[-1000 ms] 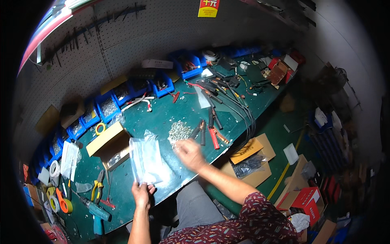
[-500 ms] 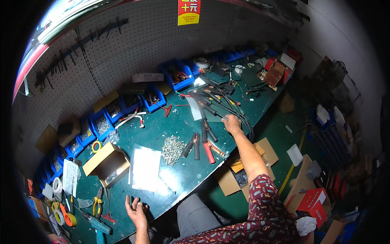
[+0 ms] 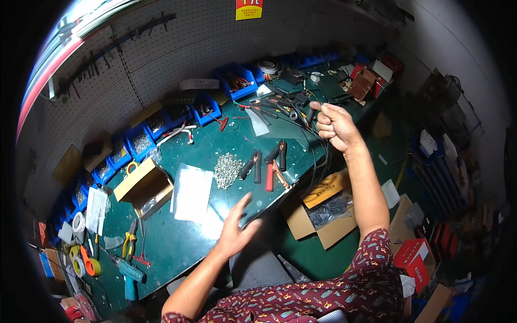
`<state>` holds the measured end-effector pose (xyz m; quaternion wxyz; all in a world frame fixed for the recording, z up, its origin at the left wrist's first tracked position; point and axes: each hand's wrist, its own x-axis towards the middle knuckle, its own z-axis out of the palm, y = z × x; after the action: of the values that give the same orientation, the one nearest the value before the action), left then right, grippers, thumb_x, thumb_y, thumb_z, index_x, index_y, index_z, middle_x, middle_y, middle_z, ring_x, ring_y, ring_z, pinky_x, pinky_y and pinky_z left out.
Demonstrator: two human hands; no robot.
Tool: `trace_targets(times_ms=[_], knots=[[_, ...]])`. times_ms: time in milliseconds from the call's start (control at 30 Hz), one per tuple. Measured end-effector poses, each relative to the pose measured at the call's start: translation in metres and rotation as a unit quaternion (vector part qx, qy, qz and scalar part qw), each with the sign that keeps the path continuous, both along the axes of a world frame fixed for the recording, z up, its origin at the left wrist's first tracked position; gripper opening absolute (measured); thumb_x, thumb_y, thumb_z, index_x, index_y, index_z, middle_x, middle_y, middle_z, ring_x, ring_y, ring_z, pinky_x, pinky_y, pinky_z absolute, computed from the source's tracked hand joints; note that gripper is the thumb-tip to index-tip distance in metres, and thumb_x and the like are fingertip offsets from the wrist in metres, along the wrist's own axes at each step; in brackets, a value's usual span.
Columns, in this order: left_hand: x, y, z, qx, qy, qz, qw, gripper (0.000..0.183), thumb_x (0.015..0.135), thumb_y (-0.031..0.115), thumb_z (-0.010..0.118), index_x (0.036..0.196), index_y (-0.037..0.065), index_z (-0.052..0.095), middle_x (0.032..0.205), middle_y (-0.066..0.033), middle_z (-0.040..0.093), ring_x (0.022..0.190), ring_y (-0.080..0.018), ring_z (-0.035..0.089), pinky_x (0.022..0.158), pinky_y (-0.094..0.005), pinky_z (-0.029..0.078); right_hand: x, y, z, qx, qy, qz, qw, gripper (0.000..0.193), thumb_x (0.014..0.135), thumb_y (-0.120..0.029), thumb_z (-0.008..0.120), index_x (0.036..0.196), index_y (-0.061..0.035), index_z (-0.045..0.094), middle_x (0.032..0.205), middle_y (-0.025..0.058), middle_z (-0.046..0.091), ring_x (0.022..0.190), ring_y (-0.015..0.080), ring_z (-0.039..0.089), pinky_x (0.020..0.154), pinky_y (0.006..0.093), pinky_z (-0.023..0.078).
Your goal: The person assembles electrical components at a workbench. They insert a small metal piece into a black plastic housing, use a cordless drill to tighten it, then coil the attached cable and place the assembly into a clear plastic bag. The process is repeated with a second similar component.
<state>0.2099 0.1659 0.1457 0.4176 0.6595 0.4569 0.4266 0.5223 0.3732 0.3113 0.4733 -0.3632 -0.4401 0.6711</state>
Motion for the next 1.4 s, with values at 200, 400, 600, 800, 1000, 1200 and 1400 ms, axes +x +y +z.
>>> trace_targets(times_ms=[200, 400, 600, 800, 1000, 1200, 1400], knots=[[0.095, 0.036, 0.060, 0.084, -0.087, -0.105, 0.987, 0.104, 0.086, 0.030, 0.083, 0.163, 0.001, 0.018, 0.167, -0.0197, 0.027, 0.154, -0.0286, 0.028, 0.123, -0.0410, 0.027, -0.063, -0.092, 0.087, 0.003, 0.123, 0.102, 0.987, 0.032, 0.113, -0.017, 0.041, 0.137, -0.0013, 0.054, 0.075, -0.0037, 0.041, 0.055, 0.0017, 0.034, 0.043, 0.0136, 0.031], [0.110, -0.011, 0.037, -0.057, -0.206, -0.220, 0.952, 0.027, 0.106, 0.025, 0.061, 0.096, 0.000, 0.062, 0.083, 0.0002, 0.060, 0.081, -0.0083, 0.053, 0.072, -0.0294, 0.048, -0.096, -0.108, 0.143, 0.119, 0.108, 0.132, 0.978, 0.030, 0.111, -0.016, 0.044, 0.128, 0.0057, 0.055, 0.077, -0.0024, 0.041, 0.058, 0.0040, 0.032, 0.047, 0.0176, 0.029], [-0.009, -0.117, -0.008, -0.109, -0.073, -0.057, 0.990, 0.031, 0.106, 0.025, 0.058, 0.090, 0.000, 0.057, 0.073, -0.0070, 0.054, 0.069, -0.0133, 0.051, 0.064, -0.0321, 0.045, -0.074, -0.071, 0.183, 0.263, 0.052, 0.069, 0.961, 0.031, 0.111, -0.018, 0.046, 0.130, 0.0045, 0.057, 0.073, -0.0032, 0.039, 0.058, 0.0042, 0.029, 0.046, 0.0179, 0.026], [-0.132, -0.221, 0.006, -0.094, 0.112, 0.142, 0.979, 0.018, 0.104, 0.018, 0.059, 0.097, 0.001, 0.063, 0.069, -0.0141, 0.055, 0.062, -0.0249, 0.057, 0.062, -0.0377, 0.047, -0.094, 0.018, 0.090, 0.220, -0.101, -0.112, 0.964, 0.025, 0.109, -0.018, 0.049, 0.128, -0.0062, 0.060, 0.070, -0.0040, 0.045, 0.049, 0.0037, 0.034, 0.041, 0.0204, 0.028], [-0.144, -0.246, 0.001, -0.111, 0.134, 0.184, 0.967, 0.021, 0.104, 0.024, 0.059, 0.099, 0.004, 0.063, 0.080, -0.0218, 0.066, 0.079, -0.0452, 0.064, 0.067, -0.0494, 0.049, -0.048, 0.101, -0.138, 0.105, -0.194, -0.148, 0.964, 0.017, 0.104, -0.017, 0.054, 0.113, -0.0072, 0.065, 0.066, -0.0039, 0.046, 0.047, 0.0086, 0.039, 0.041, 0.0273, 0.035], [-0.148, -0.258, 0.002, -0.130, 0.209, 0.174, 0.953, 0.024, 0.104, 0.026, 0.057, 0.102, 0.003, 0.063, 0.082, -0.0218, 0.066, 0.081, -0.0439, 0.066, 0.070, -0.0496, 0.051, -0.153, -0.002, -0.185, 0.199, -0.707, -0.214, 0.645, 0.053, 0.085, -0.028, 0.069, 0.133, -0.0063, 0.064, 0.144, 0.0184, 0.057, 0.133, 0.0439, 0.049, 0.102, 0.0607, 0.043], [-0.163, -0.219, 0.031, -0.086, 0.289, 0.094, 0.949, 0.027, 0.104, 0.029, 0.056, 0.096, 0.003, 0.058, 0.082, -0.0211, 0.064, 0.083, -0.0457, 0.064, 0.070, -0.0543, 0.049, -0.290, -0.226, -0.161, 0.338, -0.291, 0.330, 0.832, 0.050, 0.098, -0.027, 0.065, 0.140, -0.0013, 0.056, 0.122, 0.0154, 0.068, 0.108, 0.0258, 0.063, 0.092, 0.0414, 0.051]])
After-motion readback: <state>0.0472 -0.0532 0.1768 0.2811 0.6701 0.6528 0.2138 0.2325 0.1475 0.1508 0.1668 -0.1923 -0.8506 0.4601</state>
